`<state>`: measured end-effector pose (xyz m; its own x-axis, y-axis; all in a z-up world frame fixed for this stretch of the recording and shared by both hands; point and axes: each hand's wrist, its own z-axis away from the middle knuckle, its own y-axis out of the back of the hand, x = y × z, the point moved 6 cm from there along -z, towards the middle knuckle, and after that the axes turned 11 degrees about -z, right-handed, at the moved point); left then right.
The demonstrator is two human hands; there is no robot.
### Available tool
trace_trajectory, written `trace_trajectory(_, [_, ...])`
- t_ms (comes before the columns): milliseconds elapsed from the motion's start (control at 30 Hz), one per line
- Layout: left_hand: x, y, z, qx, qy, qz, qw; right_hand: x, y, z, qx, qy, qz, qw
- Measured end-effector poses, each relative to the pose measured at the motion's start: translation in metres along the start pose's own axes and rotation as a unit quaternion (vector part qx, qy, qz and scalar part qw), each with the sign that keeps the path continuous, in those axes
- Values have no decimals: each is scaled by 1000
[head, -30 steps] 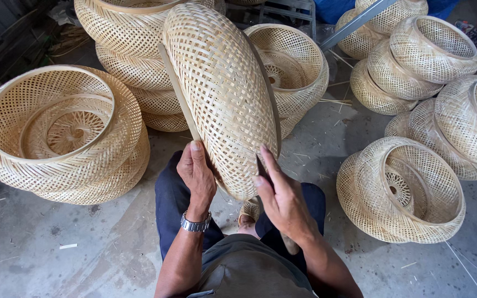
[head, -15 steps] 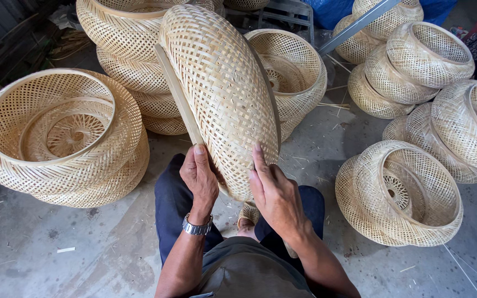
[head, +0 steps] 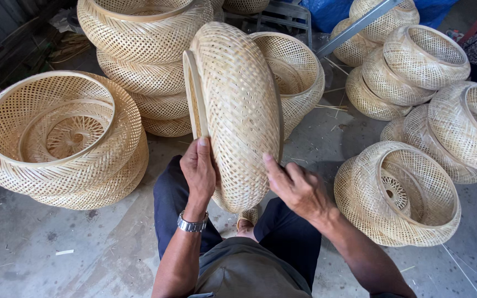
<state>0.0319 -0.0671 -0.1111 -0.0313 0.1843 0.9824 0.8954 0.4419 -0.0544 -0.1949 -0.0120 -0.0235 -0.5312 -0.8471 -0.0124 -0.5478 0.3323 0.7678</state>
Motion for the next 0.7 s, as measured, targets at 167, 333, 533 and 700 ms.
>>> trace_trajectory(167, [-2, -1, -9, -19, -18, 116, 993, 25, 34, 4, 93, -123, -50, 987])
trace_trajectory(333, [-6, -3, -9, -34, -29, 120, 992, 23, 16, 11, 33, -391, -266, 881])
trace_trajectory(533, [1, -4, -4, -25, -44, 102, 994, -20, 26, -22, 64, -190, -345, 917])
trace_trajectory(700, [7, -5, 4, -13, -66, 63, 996, -25, 20, -36, 28, -221, -336, 915])
